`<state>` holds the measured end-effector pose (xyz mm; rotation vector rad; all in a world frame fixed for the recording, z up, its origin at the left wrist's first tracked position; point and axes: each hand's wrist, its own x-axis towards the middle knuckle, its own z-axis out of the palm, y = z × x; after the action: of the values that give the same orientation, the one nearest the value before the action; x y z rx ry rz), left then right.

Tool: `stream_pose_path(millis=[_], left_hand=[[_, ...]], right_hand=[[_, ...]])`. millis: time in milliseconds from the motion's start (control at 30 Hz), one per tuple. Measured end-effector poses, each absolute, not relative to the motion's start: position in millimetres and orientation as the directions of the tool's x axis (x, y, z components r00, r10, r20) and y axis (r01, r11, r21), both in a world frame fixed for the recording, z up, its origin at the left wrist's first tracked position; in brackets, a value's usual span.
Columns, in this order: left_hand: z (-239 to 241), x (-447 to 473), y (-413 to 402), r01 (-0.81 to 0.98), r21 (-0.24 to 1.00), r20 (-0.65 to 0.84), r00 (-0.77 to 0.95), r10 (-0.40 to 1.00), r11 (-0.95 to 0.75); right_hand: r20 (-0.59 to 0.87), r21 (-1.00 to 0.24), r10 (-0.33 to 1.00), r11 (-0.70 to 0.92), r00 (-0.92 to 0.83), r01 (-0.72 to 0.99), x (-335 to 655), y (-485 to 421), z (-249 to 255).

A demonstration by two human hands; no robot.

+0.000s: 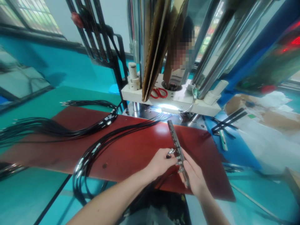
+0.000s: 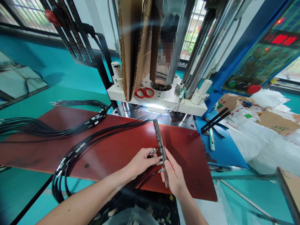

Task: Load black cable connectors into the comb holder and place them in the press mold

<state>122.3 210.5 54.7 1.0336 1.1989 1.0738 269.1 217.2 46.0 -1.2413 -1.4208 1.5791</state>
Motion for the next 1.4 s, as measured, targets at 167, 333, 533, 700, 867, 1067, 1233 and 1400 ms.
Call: stream_pose_path(millis=[167,333,533,700,867,1067,1233,1400], left_hand=[[53,123,212,-0.093,0.980,-0.174,0.001,0.985,0.173],[51,119,210,-0.074,0.992,-0.106,-0.087,0.991,0.099],[48,118,207,-0.249,0.958,-0.206,-0.260,0.943,0.141],[55,119,208,-0.323,0.899,-0.331,-0.055,0.942,0.297],[58,113,211,-0.313,0.845,-0.430,0.082,0.899,0.433],[53,112,211,-0.331,0.864,-0.397,0.015,0.918,0.379],[52,111,207,-0.248,0.937,-0.265,-0.043,0.963,0.247],[50,112,208,-0.320,0.920,-0.300,-0.208,0.931,0.225]], right_hand=[[-0.164,-0.971,0.889,-0.067,-0.429,0.231,269,221,44],[-0.185,-0.979,0.924,-0.141,-0.336,0.150,267,219,46],[-0.204,-0.979,0.909,-0.196,-0.363,0.059,271,221,43],[-0.226,-0.973,0.889,-0.189,-0.398,0.130,275,221,41],[-0.238,-0.970,0.886,-0.198,-0.397,0.140,275,221,44],[-0.211,-0.960,0.825,-0.073,-0.524,0.271,275,226,45],[-0.202,-0.962,0.836,-0.070,-0.511,0.266,272,224,46],[-0.209,-0.975,0.895,-0.160,-0.393,0.155,270,221,45]])
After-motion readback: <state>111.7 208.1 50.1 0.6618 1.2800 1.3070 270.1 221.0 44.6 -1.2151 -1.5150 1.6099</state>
